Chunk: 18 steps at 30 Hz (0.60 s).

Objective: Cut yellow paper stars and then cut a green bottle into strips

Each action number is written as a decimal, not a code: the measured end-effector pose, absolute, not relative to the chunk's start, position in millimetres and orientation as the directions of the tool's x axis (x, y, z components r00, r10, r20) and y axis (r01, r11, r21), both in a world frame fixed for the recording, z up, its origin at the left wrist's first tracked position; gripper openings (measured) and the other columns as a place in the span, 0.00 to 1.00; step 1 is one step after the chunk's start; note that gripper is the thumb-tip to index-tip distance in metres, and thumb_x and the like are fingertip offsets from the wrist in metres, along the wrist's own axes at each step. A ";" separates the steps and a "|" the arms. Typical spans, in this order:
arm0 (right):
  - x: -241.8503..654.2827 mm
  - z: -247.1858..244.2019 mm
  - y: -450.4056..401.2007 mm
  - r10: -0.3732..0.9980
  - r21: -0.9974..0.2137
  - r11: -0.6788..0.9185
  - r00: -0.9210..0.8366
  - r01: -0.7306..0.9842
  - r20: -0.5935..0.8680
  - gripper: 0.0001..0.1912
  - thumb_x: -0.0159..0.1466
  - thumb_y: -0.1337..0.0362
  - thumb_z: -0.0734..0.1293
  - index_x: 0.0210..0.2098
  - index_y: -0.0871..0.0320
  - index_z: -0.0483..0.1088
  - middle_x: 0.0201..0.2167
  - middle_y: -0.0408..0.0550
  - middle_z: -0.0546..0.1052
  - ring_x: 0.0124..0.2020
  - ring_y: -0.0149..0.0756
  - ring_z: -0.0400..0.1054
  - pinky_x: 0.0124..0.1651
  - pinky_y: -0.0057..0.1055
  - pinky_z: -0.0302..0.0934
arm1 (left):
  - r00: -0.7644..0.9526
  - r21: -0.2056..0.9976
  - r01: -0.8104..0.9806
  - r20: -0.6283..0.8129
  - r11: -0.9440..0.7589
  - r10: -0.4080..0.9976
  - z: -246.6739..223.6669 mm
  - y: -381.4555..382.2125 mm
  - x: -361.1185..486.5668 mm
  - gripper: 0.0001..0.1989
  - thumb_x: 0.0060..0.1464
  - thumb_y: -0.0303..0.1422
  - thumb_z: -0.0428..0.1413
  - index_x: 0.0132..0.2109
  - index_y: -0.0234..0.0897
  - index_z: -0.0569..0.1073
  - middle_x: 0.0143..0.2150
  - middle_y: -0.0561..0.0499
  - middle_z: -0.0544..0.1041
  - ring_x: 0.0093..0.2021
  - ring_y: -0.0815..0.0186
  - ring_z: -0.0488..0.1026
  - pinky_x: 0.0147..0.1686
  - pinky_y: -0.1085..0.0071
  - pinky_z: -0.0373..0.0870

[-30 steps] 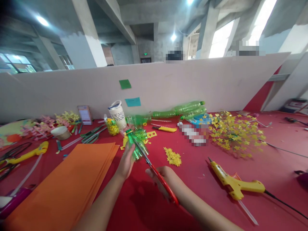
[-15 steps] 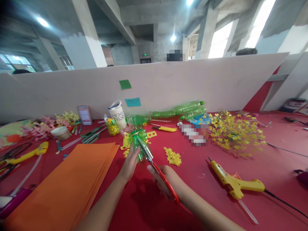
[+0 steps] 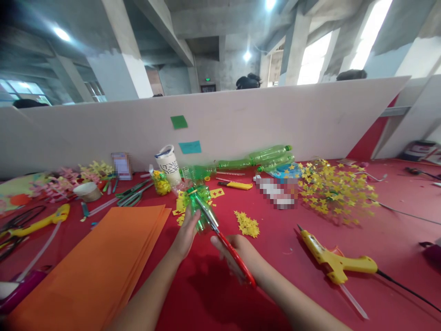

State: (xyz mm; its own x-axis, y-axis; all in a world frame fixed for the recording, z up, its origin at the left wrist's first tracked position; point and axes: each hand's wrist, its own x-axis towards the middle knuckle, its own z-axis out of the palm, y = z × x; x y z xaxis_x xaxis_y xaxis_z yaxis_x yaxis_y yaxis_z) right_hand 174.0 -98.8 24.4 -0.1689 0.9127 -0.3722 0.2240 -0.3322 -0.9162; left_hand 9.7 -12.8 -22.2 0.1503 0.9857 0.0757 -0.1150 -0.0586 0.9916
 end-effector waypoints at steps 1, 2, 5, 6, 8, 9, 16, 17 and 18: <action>174.5 23.6 -98.7 0.912 -0.917 -0.332 -0.173 0.221 -0.372 0.28 0.58 0.36 0.62 0.23 0.57 0.62 0.07 0.34 0.58 0.07 0.25 0.52 0.10 0.20 0.46 | 0.154 0.995 -0.089 0.060 -0.047 0.986 -20.0 -13.9 10.3 0.36 0.56 0.50 0.52 0.68 0.49 0.52 0.72 0.51 0.50 0.71 0.55 0.35 0.68 0.56 0.38; 174.7 23.3 -98.7 0.911 -0.915 -0.335 -0.169 0.224 -0.375 0.28 0.58 0.36 0.62 0.23 0.57 0.62 0.07 0.34 0.58 0.07 0.25 0.52 0.10 0.21 0.46 | 0.157 0.997 -0.072 0.049 -0.039 0.986 -18.1 -14.8 11.1 0.36 0.56 0.50 0.52 0.68 0.49 0.52 0.72 0.51 0.50 0.71 0.56 0.36 0.68 0.57 0.39; 173.7 25.5 -99.0 0.909 -0.902 -0.345 -0.148 0.258 -0.390 0.28 0.59 0.37 0.61 0.23 0.57 0.61 0.07 0.34 0.58 0.06 0.25 0.52 0.10 0.21 0.45 | 0.158 0.996 -0.080 0.045 -0.033 0.986 -14.7 -17.0 13.7 0.35 0.56 0.50 0.53 0.67 0.49 0.55 0.71 0.51 0.52 0.72 0.57 0.37 0.68 0.59 0.40; 173.0 27.3 -99.3 0.909 -0.899 -0.343 -0.143 0.272 -0.390 0.28 0.59 0.38 0.61 0.22 0.57 0.60 0.06 0.34 0.58 0.07 0.25 0.52 0.11 0.21 0.46 | 0.148 0.995 -0.098 0.040 -0.026 0.988 -14.2 -17.4 14.4 0.34 0.56 0.50 0.53 0.66 0.49 0.57 0.70 0.51 0.54 0.72 0.57 0.37 0.68 0.60 0.40; 171.5 31.6 -99.9 0.911 -0.895 -0.339 -0.134 0.291 -0.389 0.27 0.60 0.40 0.62 0.21 0.57 0.59 0.06 0.34 0.57 0.07 0.24 0.53 0.12 0.21 0.47 | 0.121 0.989 -0.148 0.014 0.004 0.993 -13.5 -17.9 15.2 0.31 0.54 0.48 0.56 0.63 0.49 0.61 0.69 0.50 0.58 0.72 0.58 0.37 0.68 0.60 0.40; 170.8 33.7 -100.3 0.911 -0.891 -0.343 -0.126 0.298 -0.393 0.26 0.60 0.41 0.62 0.20 0.57 0.59 0.06 0.34 0.57 0.07 0.24 0.53 0.12 0.21 0.47 | 0.106 0.984 -0.178 -0.003 0.022 0.994 -13.2 -18.0 15.3 0.30 0.54 0.47 0.57 0.62 0.48 0.63 0.68 0.49 0.59 0.72 0.58 0.38 0.68 0.60 0.40; 169.9 33.2 -99.9 0.908 -0.889 -0.355 -0.119 0.288 -0.401 0.26 0.60 0.41 0.62 0.20 0.57 0.60 0.05 0.36 0.58 0.06 0.27 0.54 0.11 0.22 0.48 | 0.048 0.958 -0.282 -0.036 0.048 0.998 -16.3 -16.8 12.1 0.24 0.50 0.41 0.62 0.54 0.47 0.70 0.66 0.49 0.62 0.71 0.58 0.41 0.67 0.60 0.40; 170.1 31.2 -99.6 0.910 -0.898 -0.351 -0.129 0.266 -0.394 0.26 0.60 0.41 0.62 0.20 0.57 0.59 0.05 0.35 0.57 0.06 0.26 0.53 0.12 0.22 0.50 | 0.053 0.958 -0.284 -0.032 0.046 0.998 -18.0 -16.6 11.8 0.24 0.50 0.41 0.62 0.54 0.47 0.70 0.67 0.49 0.61 0.71 0.58 0.41 0.67 0.60 0.40; 170.3 29.3 -99.3 0.910 -0.905 -0.349 -0.143 0.243 -0.390 0.26 0.60 0.41 0.62 0.20 0.56 0.59 0.05 0.34 0.57 0.06 0.26 0.53 0.12 0.23 0.51 | 0.057 0.957 -0.288 -0.030 0.045 0.998 -19.8 -16.3 11.8 0.24 0.50 0.42 0.62 0.54 0.47 0.70 0.67 0.49 0.60 0.71 0.58 0.41 0.67 0.60 0.40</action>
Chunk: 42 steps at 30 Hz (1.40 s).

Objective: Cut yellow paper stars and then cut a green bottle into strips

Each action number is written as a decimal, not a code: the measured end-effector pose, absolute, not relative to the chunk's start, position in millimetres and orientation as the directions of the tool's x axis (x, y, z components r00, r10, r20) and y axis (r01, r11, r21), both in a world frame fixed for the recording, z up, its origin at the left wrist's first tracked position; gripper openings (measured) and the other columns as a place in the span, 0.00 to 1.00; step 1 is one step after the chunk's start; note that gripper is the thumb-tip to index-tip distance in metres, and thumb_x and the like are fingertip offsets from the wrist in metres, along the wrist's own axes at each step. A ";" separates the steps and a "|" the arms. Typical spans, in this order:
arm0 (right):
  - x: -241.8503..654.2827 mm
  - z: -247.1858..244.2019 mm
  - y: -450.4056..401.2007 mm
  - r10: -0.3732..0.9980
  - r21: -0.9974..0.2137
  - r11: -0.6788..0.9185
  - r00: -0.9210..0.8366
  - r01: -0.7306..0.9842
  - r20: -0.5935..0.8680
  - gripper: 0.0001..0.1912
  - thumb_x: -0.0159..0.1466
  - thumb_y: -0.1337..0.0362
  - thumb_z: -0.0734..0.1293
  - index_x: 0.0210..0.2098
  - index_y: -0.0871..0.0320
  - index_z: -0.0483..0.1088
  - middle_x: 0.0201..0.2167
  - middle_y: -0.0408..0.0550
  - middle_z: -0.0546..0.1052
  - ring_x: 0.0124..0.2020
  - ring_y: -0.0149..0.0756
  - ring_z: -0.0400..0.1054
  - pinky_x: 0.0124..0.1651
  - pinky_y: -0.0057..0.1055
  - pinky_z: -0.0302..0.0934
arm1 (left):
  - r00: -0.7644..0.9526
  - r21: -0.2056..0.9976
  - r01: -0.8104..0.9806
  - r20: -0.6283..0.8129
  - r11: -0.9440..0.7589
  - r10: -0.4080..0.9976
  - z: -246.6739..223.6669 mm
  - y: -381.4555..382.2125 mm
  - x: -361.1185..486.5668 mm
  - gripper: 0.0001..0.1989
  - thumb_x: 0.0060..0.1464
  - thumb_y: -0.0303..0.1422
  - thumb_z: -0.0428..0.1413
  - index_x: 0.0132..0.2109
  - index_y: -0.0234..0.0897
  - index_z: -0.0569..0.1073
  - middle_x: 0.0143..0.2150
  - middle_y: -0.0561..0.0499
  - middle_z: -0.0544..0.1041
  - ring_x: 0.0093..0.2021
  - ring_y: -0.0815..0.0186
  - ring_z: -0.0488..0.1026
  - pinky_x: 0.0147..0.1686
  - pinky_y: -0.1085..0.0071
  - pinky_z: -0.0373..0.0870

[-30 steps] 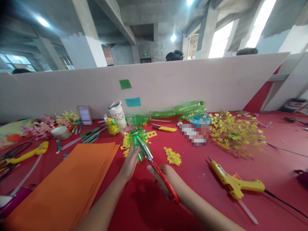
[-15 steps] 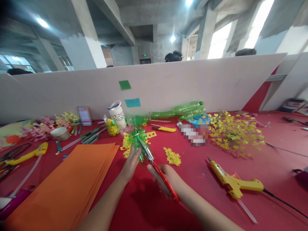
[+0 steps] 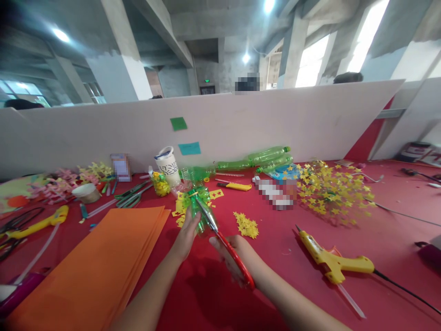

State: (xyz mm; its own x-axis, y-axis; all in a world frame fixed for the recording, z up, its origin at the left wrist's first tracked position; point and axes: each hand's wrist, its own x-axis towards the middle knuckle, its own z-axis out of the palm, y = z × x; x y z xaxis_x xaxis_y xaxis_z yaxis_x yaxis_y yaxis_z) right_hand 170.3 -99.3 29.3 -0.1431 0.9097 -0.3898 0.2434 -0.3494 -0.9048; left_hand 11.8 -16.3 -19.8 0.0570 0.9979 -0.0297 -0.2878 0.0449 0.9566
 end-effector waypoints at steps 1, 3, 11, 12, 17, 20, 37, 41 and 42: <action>170.4 27.6 -99.1 0.908 -0.910 -0.350 -0.160 0.222 -0.388 0.26 0.60 0.41 0.62 0.21 0.57 0.60 0.05 0.33 0.56 0.06 0.25 0.52 0.13 0.23 0.52 | 0.055 0.955 -0.294 -0.029 0.044 0.998 -21.2 -15.9 11.9 0.23 0.50 0.42 0.62 0.54 0.47 0.70 0.67 0.50 0.60 0.71 0.58 0.41 0.67 0.60 0.40; 170.6 25.1 -99.3 0.905 -0.920 -0.343 -0.194 0.191 -0.378 0.26 0.60 0.40 0.62 0.22 0.57 0.60 0.05 0.32 0.56 0.06 0.25 0.51 0.14 0.23 0.52 | 0.033 0.943 -0.328 -0.042 0.051 0.999 -21.7 -14.8 11.9 0.23 0.50 0.41 0.62 0.53 0.47 0.71 0.66 0.50 0.62 0.71 0.59 0.42 0.66 0.62 0.45; 179.4 23.6 -96.6 0.953 -0.838 -0.114 -0.178 0.534 -0.244 0.28 0.57 0.39 0.65 0.21 0.57 0.56 0.16 0.37 0.59 0.17 0.26 0.54 0.21 0.24 0.46 | -0.053 0.704 -0.709 -0.091 0.027 0.994 4.9 2.4 -6.4 0.14 0.57 0.41 0.56 0.47 0.41 0.73 0.45 0.47 0.78 0.44 0.63 0.76 0.43 0.66 0.73; 182.3 24.3 -95.4 0.965 -0.815 -0.057 -0.178 0.576 -0.193 0.28 0.57 0.39 0.65 0.21 0.57 0.55 0.17 0.37 0.58 0.19 0.26 0.52 0.23 0.24 0.45 | -0.044 0.671 -0.740 -0.112 0.043 0.993 7.0 3.9 -9.1 0.13 0.57 0.41 0.55 0.45 0.39 0.74 0.42 0.47 0.78 0.40 0.63 0.76 0.40 0.66 0.74; 191.1 32.5 -94.3 0.951 -0.700 0.001 -0.217 0.714 -0.219 0.28 0.57 0.39 0.65 0.22 0.57 0.56 0.19 0.39 0.58 0.22 0.27 0.52 0.24 0.25 0.45 | -0.010 0.580 -0.808 -0.187 0.103 0.982 8.6 4.2 -15.0 0.08 0.56 0.36 0.56 0.39 0.36 0.74 0.34 0.47 0.78 0.35 0.62 0.77 0.37 0.64 0.75; 188.5 36.8 -97.9 0.926 -0.712 -0.005 -0.265 0.702 -0.268 0.29 0.57 0.38 0.65 0.21 0.57 0.55 0.18 0.38 0.56 0.21 0.27 0.50 0.22 0.25 0.45 | -0.004 0.573 -0.814 -0.179 0.101 0.984 8.9 2.2 -14.3 0.08 0.55 0.35 0.56 0.39 0.35 0.74 0.34 0.47 0.78 0.35 0.62 0.78 0.38 0.63 0.75; 181.1 25.2 -101.1 0.891 -0.872 -0.217 -0.276 0.439 -0.361 0.27 0.58 0.39 0.65 0.25 0.59 0.64 0.14 0.36 0.58 0.16 0.25 0.57 0.19 0.20 0.53 | 0.006 0.696 -0.708 -0.160 0.117 0.987 6.0 -4.5 0.0 0.13 0.50 0.35 0.62 0.42 0.37 0.72 0.35 0.50 0.79 0.38 0.62 0.78 0.41 0.64 0.74; 180.4 26.4 -100.2 0.889 -0.864 -0.238 -0.257 0.444 -0.378 0.28 0.57 0.38 0.64 0.26 0.59 0.65 0.14 0.36 0.59 0.15 0.26 0.58 0.19 0.21 0.55 | 0.003 0.709 -0.696 -0.158 0.115 0.987 4.3 -6.0 3.3 0.15 0.49 0.35 0.62 0.44 0.39 0.72 0.39 0.49 0.79 0.39 0.62 0.78 0.42 0.64 0.74; 180.5 26.6 -100.0 0.889 -0.865 -0.241 -0.257 0.441 -0.379 0.28 0.57 0.38 0.64 0.26 0.59 0.65 0.14 0.36 0.59 0.15 0.26 0.58 0.19 0.22 0.55 | 0.004 0.709 -0.695 -0.159 0.117 0.987 3.8 -6.2 4.0 0.15 0.49 0.35 0.62 0.44 0.39 0.72 0.39 0.49 0.79 0.39 0.62 0.78 0.42 0.65 0.74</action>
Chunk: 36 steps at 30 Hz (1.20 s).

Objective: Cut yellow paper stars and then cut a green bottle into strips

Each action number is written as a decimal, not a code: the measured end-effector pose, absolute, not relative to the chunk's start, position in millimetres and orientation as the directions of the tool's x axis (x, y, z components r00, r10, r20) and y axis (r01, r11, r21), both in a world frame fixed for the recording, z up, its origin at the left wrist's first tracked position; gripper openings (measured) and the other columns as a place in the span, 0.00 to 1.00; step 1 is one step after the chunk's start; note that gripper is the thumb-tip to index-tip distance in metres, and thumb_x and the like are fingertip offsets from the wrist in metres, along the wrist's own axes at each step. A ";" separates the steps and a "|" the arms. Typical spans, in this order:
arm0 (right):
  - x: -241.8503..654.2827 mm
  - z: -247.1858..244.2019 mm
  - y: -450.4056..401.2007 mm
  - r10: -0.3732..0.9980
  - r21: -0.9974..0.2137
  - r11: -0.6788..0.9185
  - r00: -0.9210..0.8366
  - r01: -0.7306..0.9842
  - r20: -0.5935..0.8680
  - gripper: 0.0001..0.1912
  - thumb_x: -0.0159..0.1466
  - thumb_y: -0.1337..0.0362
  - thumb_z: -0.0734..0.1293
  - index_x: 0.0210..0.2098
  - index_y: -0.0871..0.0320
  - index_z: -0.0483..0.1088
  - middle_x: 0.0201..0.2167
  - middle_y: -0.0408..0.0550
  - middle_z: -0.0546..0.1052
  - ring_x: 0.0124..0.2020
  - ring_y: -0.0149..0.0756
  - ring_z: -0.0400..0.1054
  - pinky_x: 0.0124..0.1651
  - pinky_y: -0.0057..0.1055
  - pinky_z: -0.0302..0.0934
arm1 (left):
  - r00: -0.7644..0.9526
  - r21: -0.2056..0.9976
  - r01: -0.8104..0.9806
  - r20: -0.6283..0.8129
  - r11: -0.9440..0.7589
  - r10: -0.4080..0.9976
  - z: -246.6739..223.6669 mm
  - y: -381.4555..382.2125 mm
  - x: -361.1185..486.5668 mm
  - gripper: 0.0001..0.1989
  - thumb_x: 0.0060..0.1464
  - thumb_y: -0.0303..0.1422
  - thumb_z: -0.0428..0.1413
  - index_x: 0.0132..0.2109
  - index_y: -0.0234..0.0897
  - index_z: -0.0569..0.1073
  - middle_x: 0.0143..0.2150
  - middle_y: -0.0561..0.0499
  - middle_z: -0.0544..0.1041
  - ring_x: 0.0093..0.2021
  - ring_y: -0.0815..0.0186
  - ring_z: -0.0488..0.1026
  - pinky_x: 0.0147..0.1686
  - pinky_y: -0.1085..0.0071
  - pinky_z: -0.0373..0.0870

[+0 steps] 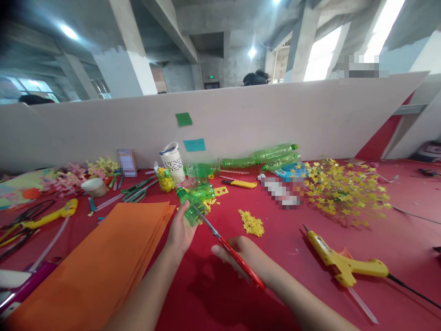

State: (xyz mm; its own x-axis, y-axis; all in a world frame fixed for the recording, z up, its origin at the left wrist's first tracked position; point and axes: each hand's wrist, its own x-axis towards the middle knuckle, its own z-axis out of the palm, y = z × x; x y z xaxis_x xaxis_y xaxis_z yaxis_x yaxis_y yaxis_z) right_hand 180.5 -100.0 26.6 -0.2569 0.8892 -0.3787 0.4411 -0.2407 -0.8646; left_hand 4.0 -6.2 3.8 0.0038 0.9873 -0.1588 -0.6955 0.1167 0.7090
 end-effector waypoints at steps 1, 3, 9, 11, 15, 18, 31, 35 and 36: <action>180.6 26.6 -99.9 0.890 -0.866 -0.240 -0.257 0.438 -0.377 0.28 0.57 0.38 0.64 0.26 0.59 0.65 0.14 0.36 0.59 0.15 0.26 0.58 0.19 0.22 0.56 | 0.007 0.709 -0.696 -0.157 0.118 0.988 3.4 -6.3 4.5 0.15 0.49 0.35 0.62 0.44 0.39 0.72 0.39 0.49 0.79 0.39 0.62 0.78 0.42 0.65 0.74; 180.9 26.5 -99.8 0.891 -0.868 -0.239 -0.257 0.434 -0.374 0.28 0.57 0.38 0.64 0.26 0.60 0.65 0.14 0.36 0.59 0.15 0.26 0.58 0.18 0.22 0.55 | 0.014 0.709 -0.695 -0.150 0.118 0.989 3.0 -6.4 5.3 0.15 0.49 0.35 0.62 0.44 0.39 0.71 0.39 0.49 0.79 0.39 0.62 0.78 0.42 0.64 0.74; 180.0 28.0 -100.8 0.890 -0.874 -0.255 -0.253 0.414 -0.379 0.29 0.58 0.37 0.63 0.25 0.60 0.65 0.12 0.36 0.58 0.12 0.25 0.56 0.16 0.21 0.52 | 0.011 0.722 -0.682 -0.147 0.116 0.989 3.3 -6.3 4.8 0.16 0.49 0.36 0.63 0.44 0.38 0.71 0.39 0.49 0.79 0.38 0.62 0.78 0.41 0.64 0.73; 179.4 27.5 -100.8 0.885 -0.875 -0.274 -0.251 0.399 -0.392 0.29 0.58 0.37 0.62 0.25 0.59 0.65 0.11 0.36 0.57 0.11 0.25 0.55 0.15 0.21 0.49 | 0.012 0.723 -0.681 -0.147 0.116 0.989 2.9 -5.9 4.2 0.16 0.49 0.36 0.63 0.44 0.38 0.71 0.39 0.49 0.79 0.38 0.62 0.78 0.41 0.65 0.73; 178.0 21.3 -100.2 0.874 -0.865 -0.328 -0.226 0.380 -0.431 0.29 0.59 0.37 0.61 0.23 0.58 0.63 0.10 0.36 0.57 0.09 0.24 0.53 0.12 0.21 0.46 | 0.016 0.726 -0.676 -0.156 0.126 0.988 0.3 -4.3 2.7 0.17 0.48 0.37 0.63 0.45 0.39 0.71 0.40 0.49 0.78 0.38 0.63 0.77 0.40 0.66 0.72; 176.4 17.5 -99.9 0.874 -0.855 -0.343 -0.201 0.389 -0.442 0.28 0.58 0.38 0.62 0.22 0.58 0.63 0.11 0.36 0.59 0.09 0.25 0.54 0.12 0.21 0.47 | 0.017 0.731 -0.671 -0.155 0.126 0.988 -2.2 -2.9 1.4 0.18 0.48 0.37 0.63 0.46 0.40 0.71 0.40 0.51 0.78 0.37 0.65 0.77 0.38 0.69 0.71; 176.1 11.0 -98.9 0.878 -0.853 -0.309 -0.220 0.420 -0.426 0.28 0.58 0.37 0.62 0.23 0.58 0.63 0.10 0.37 0.60 0.09 0.26 0.55 0.11 0.20 0.47 | 0.006 0.699 -0.698 -0.208 0.153 0.978 2.7 -2.4 -2.3 0.16 0.53 0.42 0.58 0.45 0.37 0.74 0.40 0.48 0.79 0.36 0.64 0.76 0.35 0.69 0.72; 172.8 18.1 -101.5 0.884 -0.866 -0.306 -0.220 0.395 -0.412 0.28 0.59 0.37 0.61 0.24 0.58 0.63 0.11 0.36 0.60 0.11 0.24 0.55 0.13 0.20 0.49 | 0.005 0.716 -0.680 -0.212 0.159 0.977 -0.6 -2.9 1.8 0.16 0.54 0.40 0.58 0.47 0.38 0.73 0.44 0.48 0.79 0.41 0.63 0.76 0.40 0.68 0.72; 172.1 19.8 -101.8 0.886 -0.871 -0.310 -0.216 0.381 -0.410 0.28 0.60 0.38 0.61 0.25 0.58 0.63 0.10 0.35 0.60 0.10 0.24 0.54 0.14 0.20 0.50 | 0.007 0.720 -0.676 -0.204 0.155 0.979 -1.5 -3.2 3.0 0.16 0.54 0.40 0.58 0.48 0.38 0.73 0.46 0.48 0.78 0.43 0.63 0.76 0.41 0.68 0.72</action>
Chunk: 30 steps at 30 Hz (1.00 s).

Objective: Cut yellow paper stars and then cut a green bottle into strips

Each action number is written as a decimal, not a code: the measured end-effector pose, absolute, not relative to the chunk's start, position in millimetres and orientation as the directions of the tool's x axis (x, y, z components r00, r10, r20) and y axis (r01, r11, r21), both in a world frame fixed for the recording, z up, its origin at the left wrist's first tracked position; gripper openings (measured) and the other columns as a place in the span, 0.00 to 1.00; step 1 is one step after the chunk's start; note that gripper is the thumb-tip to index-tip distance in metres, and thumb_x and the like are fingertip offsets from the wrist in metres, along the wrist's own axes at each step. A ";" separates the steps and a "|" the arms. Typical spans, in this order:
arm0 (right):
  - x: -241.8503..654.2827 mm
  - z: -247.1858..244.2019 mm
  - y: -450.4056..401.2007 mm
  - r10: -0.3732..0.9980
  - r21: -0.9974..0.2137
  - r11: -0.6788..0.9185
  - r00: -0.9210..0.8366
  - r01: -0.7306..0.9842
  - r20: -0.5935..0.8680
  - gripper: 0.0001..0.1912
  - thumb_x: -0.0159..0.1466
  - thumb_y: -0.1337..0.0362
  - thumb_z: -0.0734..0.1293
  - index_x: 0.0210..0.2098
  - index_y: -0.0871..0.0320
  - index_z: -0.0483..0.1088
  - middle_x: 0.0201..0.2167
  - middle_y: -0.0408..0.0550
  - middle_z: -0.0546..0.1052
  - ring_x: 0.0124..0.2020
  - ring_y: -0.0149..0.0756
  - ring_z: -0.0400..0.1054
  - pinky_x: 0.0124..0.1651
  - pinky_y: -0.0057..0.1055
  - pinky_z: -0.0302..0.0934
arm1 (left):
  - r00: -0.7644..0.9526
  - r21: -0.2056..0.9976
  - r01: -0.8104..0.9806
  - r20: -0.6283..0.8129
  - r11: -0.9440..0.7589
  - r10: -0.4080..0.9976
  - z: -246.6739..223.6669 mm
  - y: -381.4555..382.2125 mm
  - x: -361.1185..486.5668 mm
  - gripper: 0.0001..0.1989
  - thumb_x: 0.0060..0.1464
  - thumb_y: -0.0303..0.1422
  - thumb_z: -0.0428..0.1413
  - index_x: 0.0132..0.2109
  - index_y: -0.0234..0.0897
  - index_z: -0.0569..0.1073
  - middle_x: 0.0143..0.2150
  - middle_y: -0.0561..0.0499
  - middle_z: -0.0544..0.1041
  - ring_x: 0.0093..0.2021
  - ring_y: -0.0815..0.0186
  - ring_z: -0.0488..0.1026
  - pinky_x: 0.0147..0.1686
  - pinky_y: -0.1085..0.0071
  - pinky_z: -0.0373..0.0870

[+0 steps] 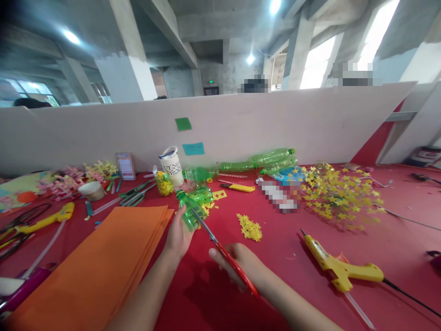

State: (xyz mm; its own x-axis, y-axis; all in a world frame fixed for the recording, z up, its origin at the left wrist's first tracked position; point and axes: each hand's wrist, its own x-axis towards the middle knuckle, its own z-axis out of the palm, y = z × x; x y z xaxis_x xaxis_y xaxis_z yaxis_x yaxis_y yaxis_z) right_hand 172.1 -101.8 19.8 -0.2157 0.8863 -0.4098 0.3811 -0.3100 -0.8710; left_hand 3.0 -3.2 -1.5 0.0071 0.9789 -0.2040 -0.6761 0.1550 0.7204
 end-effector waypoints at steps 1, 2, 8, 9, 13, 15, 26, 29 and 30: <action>171.5 21.1 -101.9 0.889 -0.873 -0.312 -0.210 0.374 -0.408 0.28 0.60 0.38 0.60 0.25 0.58 0.63 0.10 0.35 0.59 0.10 0.24 0.54 0.15 0.20 0.51 | 0.011 0.725 -0.672 -0.193 0.150 0.981 -2.4 -3.3 4.0 0.16 0.54 0.40 0.58 0.48 0.39 0.73 0.47 0.48 0.78 0.44 0.63 0.75 0.42 0.69 0.72; 171.0 21.9 -101.9 0.890 -0.873 -0.314 -0.203 0.374 -0.407 0.28 0.61 0.39 0.60 0.24 0.58 0.63 0.09 0.35 0.58 0.10 0.23 0.54 0.15 0.20 0.51 | 0.015 0.730 -0.668 -0.184 0.146 0.983 -3.4 -3.4 4.9 0.17 0.54 0.40 0.58 0.49 0.39 0.72 0.49 0.48 0.77 0.46 0.63 0.75 0.42 0.69 0.71; 168.3 23.2 -101.8 0.882 -0.866 -0.358 -0.176 0.350 -0.436 0.27 0.60 0.40 0.61 0.21 0.58 0.62 0.08 0.35 0.58 0.08 0.25 0.53 0.12 0.21 0.48 | 0.004 0.757 -0.634 -0.200 0.157 0.980 -5.1 -2.8 5.5 0.16 0.54 0.41 0.57 0.49 0.42 0.72 0.55 0.49 0.74 0.53 0.61 0.71 0.46 0.68 0.70; 167.7 23.9 -102.0 0.877 -0.862 -0.370 -0.174 0.347 -0.447 0.27 0.59 0.40 0.62 0.21 0.58 0.62 0.08 0.35 0.58 0.08 0.25 0.53 0.11 0.21 0.47 | 0.007 0.760 -0.630 -0.199 0.159 0.980 -4.5 -2.9 5.3 0.16 0.55 0.42 0.57 0.49 0.42 0.72 0.55 0.49 0.73 0.54 0.61 0.70 0.46 0.67 0.70; 166.3 26.6 -103.3 0.870 -0.861 -0.389 -0.176 0.328 -0.460 0.27 0.59 0.41 0.63 0.20 0.57 0.61 0.08 0.35 0.59 0.07 0.25 0.52 0.09 0.21 0.45 | 0.012 0.767 -0.626 -0.170 0.140 0.985 -3.2 -3.0 4.1 0.16 0.55 0.42 0.57 0.49 0.43 0.71 0.54 0.49 0.74 0.55 0.61 0.70 0.48 0.65 0.69; 166.5 26.4 -103.6 0.868 -0.866 -0.386 -0.194 0.317 -0.458 0.27 0.59 0.40 0.62 0.19 0.57 0.61 0.07 0.36 0.58 0.07 0.25 0.53 0.10 0.21 0.45 | 0.009 0.770 -0.623 -0.166 0.135 0.986 -4.7 -2.3 3.5 0.16 0.54 0.42 0.57 0.49 0.44 0.71 0.54 0.50 0.74 0.56 0.60 0.69 0.49 0.65 0.69; 167.5 16.1 -100.4 0.902 -0.912 -0.326 -0.207 0.250 -0.379 0.27 0.61 0.40 0.60 0.24 0.58 0.62 0.07 0.32 0.58 0.08 0.23 0.53 0.23 0.25 0.60 | 0.041 0.779 -0.621 -0.078 0.087 0.996 -3.1 -11.1 13.5 0.25 0.53 0.41 0.60 0.57 0.50 0.67 0.54 0.51 0.74 0.54 0.58 0.71 0.50 0.63 0.68; 167.4 14.3 -100.3 0.903 -0.914 -0.324 -0.208 0.246 -0.376 0.27 0.61 0.39 0.60 0.24 0.58 0.63 0.07 0.33 0.58 0.08 0.24 0.53 0.23 0.25 0.59 | 0.033 0.776 -0.626 -0.076 0.080 0.997 -2.7 -11.5 13.7 0.26 0.52 0.41 0.60 0.58 0.49 0.66 0.53 0.49 0.75 0.51 0.59 0.73 0.48 0.64 0.69; 167.3 14.3 -100.6 0.901 -0.912 -0.325 -0.209 0.250 -0.379 0.27 0.61 0.39 0.59 0.24 0.58 0.63 0.07 0.33 0.58 0.08 0.24 0.53 0.23 0.25 0.59 | 0.033 0.774 -0.628 -0.076 0.079 0.997 -3.0 -11.3 13.6 0.26 0.53 0.41 0.59 0.58 0.48 0.66 0.53 0.49 0.75 0.51 0.59 0.73 0.47 0.65 0.70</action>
State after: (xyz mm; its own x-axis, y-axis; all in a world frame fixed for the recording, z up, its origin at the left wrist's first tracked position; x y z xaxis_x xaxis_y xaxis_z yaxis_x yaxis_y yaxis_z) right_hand 167.3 -100.6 14.3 -0.2092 0.9015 -0.3789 0.2498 -0.3253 -0.9120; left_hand 13.6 -11.3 -3.0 0.0329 0.9966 -0.0757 -0.6276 0.0795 0.7745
